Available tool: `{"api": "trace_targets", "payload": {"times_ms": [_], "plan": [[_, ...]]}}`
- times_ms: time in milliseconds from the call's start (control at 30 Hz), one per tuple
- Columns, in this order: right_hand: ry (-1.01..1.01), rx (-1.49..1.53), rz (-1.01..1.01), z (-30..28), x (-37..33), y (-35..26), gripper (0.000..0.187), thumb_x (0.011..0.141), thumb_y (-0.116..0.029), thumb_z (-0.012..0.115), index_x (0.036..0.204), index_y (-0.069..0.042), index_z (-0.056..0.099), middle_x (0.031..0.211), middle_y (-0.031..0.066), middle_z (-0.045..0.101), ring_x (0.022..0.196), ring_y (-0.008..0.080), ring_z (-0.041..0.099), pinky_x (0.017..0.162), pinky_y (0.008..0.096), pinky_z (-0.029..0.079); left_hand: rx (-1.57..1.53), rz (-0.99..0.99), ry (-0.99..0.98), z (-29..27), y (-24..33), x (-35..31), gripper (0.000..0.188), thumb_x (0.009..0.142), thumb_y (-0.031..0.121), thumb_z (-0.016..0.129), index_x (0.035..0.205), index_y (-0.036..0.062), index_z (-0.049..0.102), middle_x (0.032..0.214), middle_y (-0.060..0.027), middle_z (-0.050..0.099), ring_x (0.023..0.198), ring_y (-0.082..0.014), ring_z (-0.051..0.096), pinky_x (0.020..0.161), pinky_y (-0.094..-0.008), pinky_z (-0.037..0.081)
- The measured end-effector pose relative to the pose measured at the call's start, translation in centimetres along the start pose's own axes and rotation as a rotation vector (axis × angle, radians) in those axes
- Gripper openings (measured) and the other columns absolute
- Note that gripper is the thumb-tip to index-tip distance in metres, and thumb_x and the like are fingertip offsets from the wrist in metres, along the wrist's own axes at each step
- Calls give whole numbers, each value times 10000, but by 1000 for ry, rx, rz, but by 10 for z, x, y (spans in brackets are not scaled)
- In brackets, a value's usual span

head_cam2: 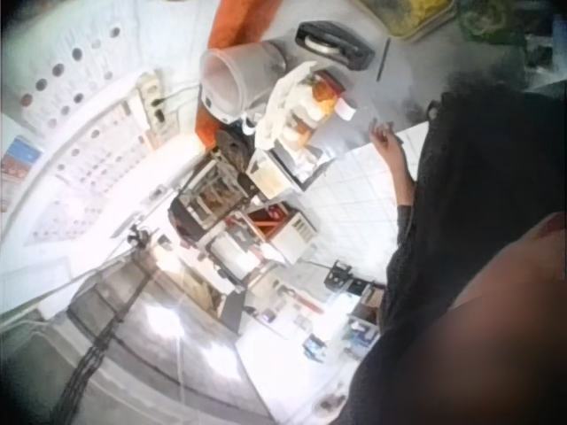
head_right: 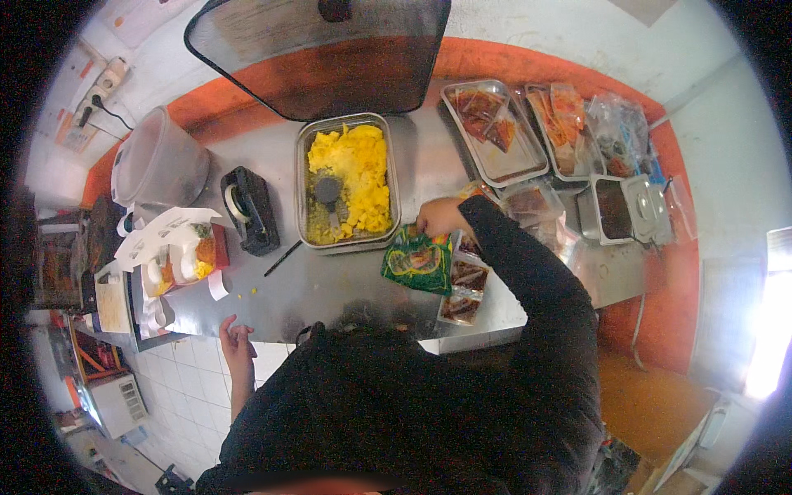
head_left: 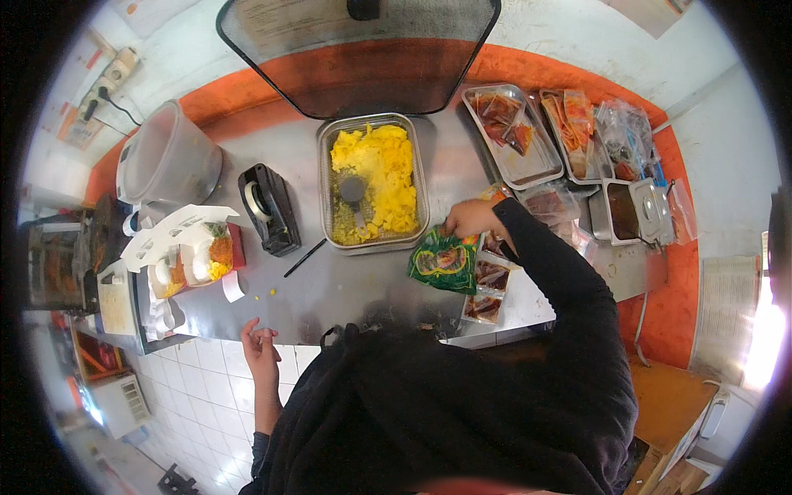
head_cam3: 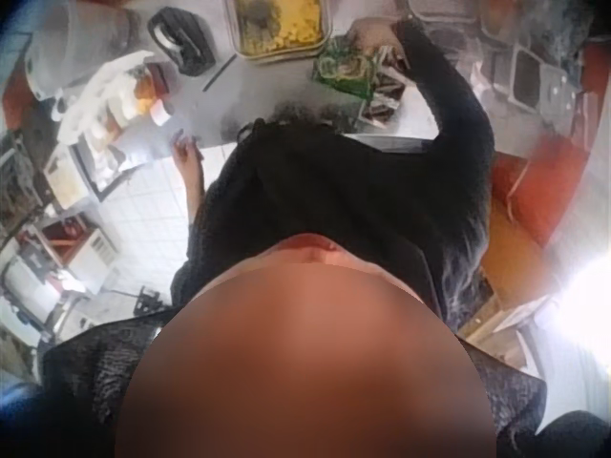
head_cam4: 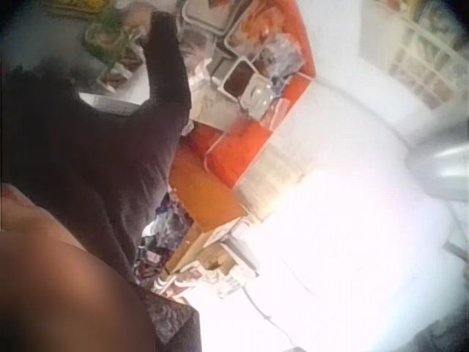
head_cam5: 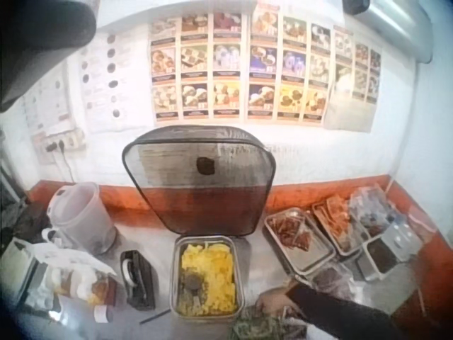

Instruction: The person scoops scrambled eggs from a metal tray into a cardboard food container using a ladle. They then close the container, seal it with a printed sticker, and place it into a plastic bag. The person also uses scissors to cut open a plastic package containing a dark food item.

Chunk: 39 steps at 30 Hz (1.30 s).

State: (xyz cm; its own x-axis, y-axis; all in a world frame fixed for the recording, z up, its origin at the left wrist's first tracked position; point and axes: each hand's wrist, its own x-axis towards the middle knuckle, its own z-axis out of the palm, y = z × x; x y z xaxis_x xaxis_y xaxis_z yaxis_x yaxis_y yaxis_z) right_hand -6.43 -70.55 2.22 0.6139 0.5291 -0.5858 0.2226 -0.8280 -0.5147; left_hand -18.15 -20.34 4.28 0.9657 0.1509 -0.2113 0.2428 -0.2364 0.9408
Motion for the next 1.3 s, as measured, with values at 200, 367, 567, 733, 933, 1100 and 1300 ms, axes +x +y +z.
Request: {"api": "trace_targets", "payload": {"times_ms": [200, 367, 567, 733, 933, 1100, 1300], "plan": [[121, -76, 106, 45, 18, 8, 193, 725, -147, 565, 815, 7, 641, 793, 211, 646, 725, 319, 637, 638, 426, 487, -31, -43, 60, -10, -6, -16, 309, 923, 124, 511, 1212, 63, 423, 822, -56, 578, 447, -29, 396, 382, -163, 309], [-26, -348, -132, 80, 36, 57, 215, 699, -154, 589, 873, -37, 641, 845, 194, 649, 757, 331, 638, 663, 423, 488, -52, -34, 49, -19, -18, -24, 316, 922, 137, 520, 1214, 66, 424, 827, -54, 581, 437, -28, 393, 379, -164, 307], [139, -247, 46, 53, -1, 13, 247, 695, -150, 567, 904, -50, 652, 794, 149, 649, 746, 338, 623, 677, 433, 483, -57, -26, 50, -21, -24, -29, 331, 916, 137, 527, 1223, 72, 423, 835, -50, 585, 431, -27, 389, 372, -170, 307], [452, -177, 43, 17, -54, 9, 262, 776, -293, 585, 930, -101, 673, 792, 148, 642, 749, 347, 614, 671, 426, 478, -63, -57, 5, -27, -35, -37, 347, 904, 115, 529, 1233, 83, 420, 845, -42, 592, 433, -29, 394, 372, -173, 316], [962, 514, 54, -21, -64, -90, 201, 862, -212, 593, 1007, -103, 678, 747, 34, 644, 645, 100, 572, 587, 258, 457, -93, -72, 45, -48, -41, -37, 366, 893, 102, 533, 1240, 91, 417, 851, -50, 605, 438, -39, 415, 382, -179, 343], [510, 672, -213, -11, 72, -266, 301, 846, -337, 628, 995, -80, 676, 644, 2, 559, 517, 70, 508, 442, 232, 389, -177, -88, 88, -79, -51, -30, 360, 897, 125, 540, 1235, 87, 420, 851, -59, 612, 425, -44, 407, 377, -185, 329], [707, 341, -92, -44, 229, -346, 601, 902, -474, 427, 1293, -18, 447, 1151, 261, 551, 1075, 355, 542, 930, 390, 403, -249, -45, 78, -133, -65, -10, 383, 900, 139, 552, 1252, 86, 409, 866, -68, 615, 428, -45, 415, 375, -183, 347]]}}
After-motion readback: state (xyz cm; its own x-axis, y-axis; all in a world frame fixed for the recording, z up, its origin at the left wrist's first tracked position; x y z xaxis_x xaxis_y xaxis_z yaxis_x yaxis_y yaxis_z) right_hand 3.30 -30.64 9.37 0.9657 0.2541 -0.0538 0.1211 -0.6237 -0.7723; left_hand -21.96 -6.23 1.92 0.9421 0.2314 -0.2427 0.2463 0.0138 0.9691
